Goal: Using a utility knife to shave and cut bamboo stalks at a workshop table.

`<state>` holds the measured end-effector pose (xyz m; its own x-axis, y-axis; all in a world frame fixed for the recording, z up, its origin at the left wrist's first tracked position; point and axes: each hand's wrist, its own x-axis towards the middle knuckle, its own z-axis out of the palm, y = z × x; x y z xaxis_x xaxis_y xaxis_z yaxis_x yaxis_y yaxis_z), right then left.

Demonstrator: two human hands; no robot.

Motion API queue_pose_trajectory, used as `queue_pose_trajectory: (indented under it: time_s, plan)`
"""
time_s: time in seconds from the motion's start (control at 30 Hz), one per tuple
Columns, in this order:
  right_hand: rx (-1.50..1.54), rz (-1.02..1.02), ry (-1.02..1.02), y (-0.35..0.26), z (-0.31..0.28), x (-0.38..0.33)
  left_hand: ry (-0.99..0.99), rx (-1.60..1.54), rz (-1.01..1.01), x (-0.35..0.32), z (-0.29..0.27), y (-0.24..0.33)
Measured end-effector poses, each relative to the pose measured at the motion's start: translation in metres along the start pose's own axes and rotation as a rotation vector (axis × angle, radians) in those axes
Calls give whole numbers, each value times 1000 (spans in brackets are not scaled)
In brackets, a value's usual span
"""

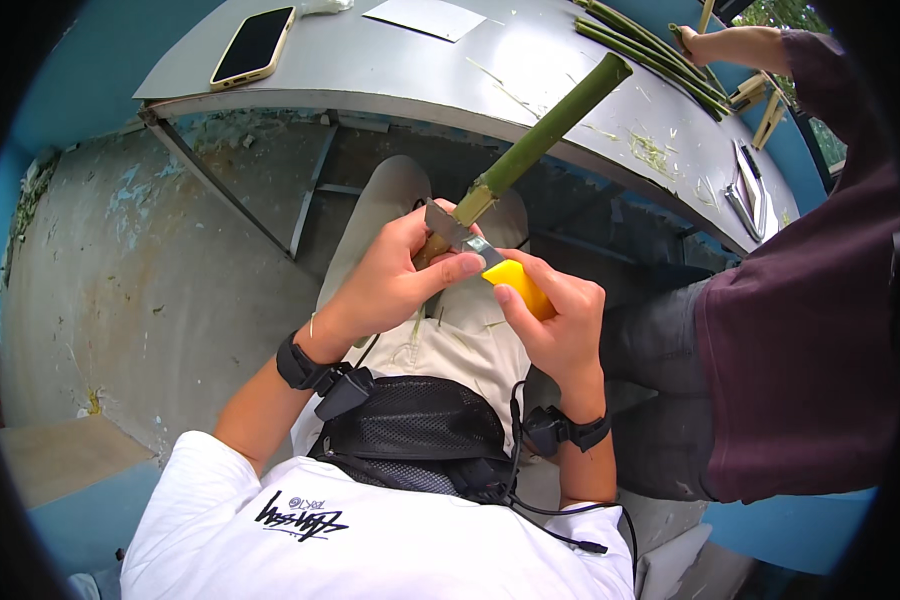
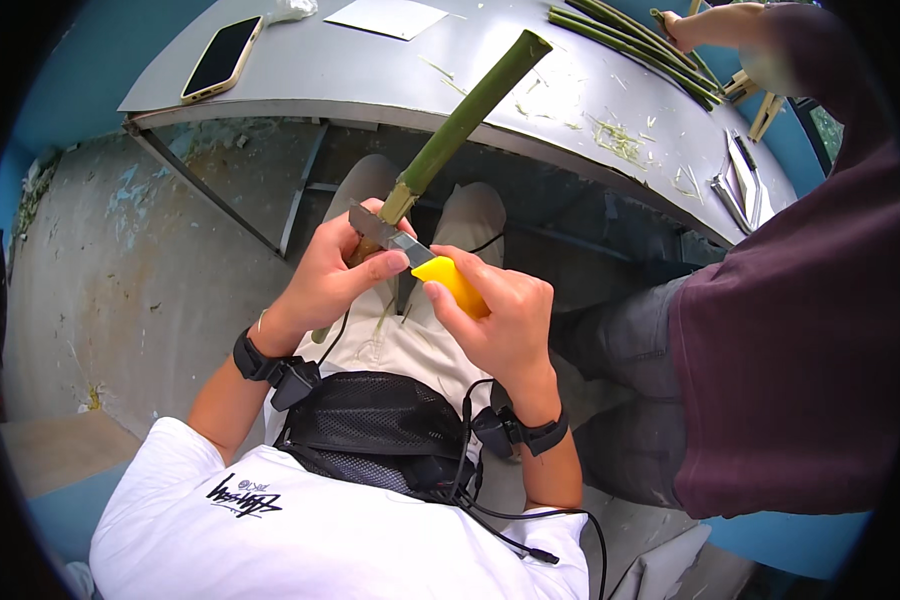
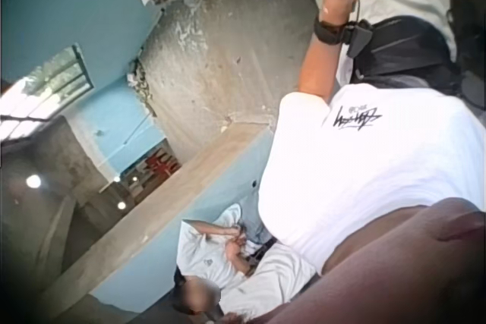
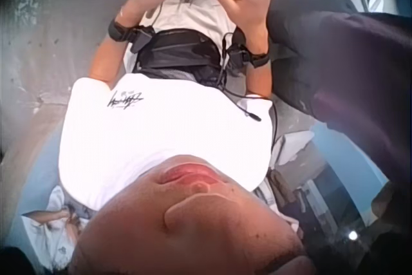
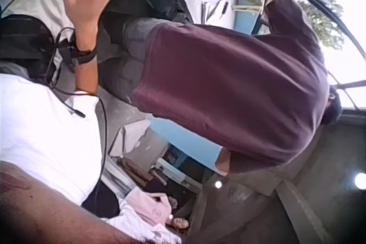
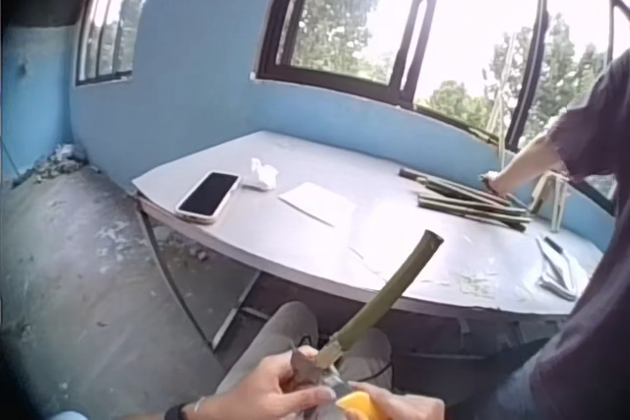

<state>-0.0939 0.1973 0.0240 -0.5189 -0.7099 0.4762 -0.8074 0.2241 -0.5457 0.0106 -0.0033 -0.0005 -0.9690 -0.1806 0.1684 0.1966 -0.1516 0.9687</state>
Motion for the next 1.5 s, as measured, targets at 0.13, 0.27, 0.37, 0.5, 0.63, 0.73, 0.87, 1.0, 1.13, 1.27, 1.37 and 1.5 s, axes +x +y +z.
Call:
queue_pose_trajectory:
  time_s: [0.13, 0.27, 0.37, 0.5, 0.63, 0.73, 0.87, 1.0, 1.13, 1.27, 1.37, 1.5]
  plan:
    - [-40, -25, 3, -1, -2, 0, 5, 134, -17, 0, -4, 2]
    - [-57, -73, 33, 1, -1, -1, -5, 164, -22, 0, -6, -3]
    - [-80, -101, 52, 1, -1, -1, -15, 173, -32, 0, -7, -3]
    - [-112, -99, 45, -3, -4, -1, -13, 205, -50, 0, -7, -3]
    - [-132, -97, 59, -2, -3, -2, 53, 274, -101, 1, -3, 4]
    - [-156, -97, 81, -3, -3, -3, 147, 439, -87, 0, -1, 5]
    - [-191, -90, 97, -3, -2, -4, 263, 657, 31, 1, 4, 6]
    - [-241, -111, 130, 0, 2, -7, 304, 796, 66, 1, 4, 4]
    - [-192, -109, 224, 6, 16, -11, 351, 667, 54, 4, 3, -8]
    - [-85, -20, 258, 5, 23, -12, 285, 657, -1, 6, -3, -12]
    - [-45, 37, 233, 5, 18, -12, 179, 556, -75, 6, -9, -9]
    - [-6, 111, 204, 7, 12, -9, 25, 195, -71, 3, -15, -19]
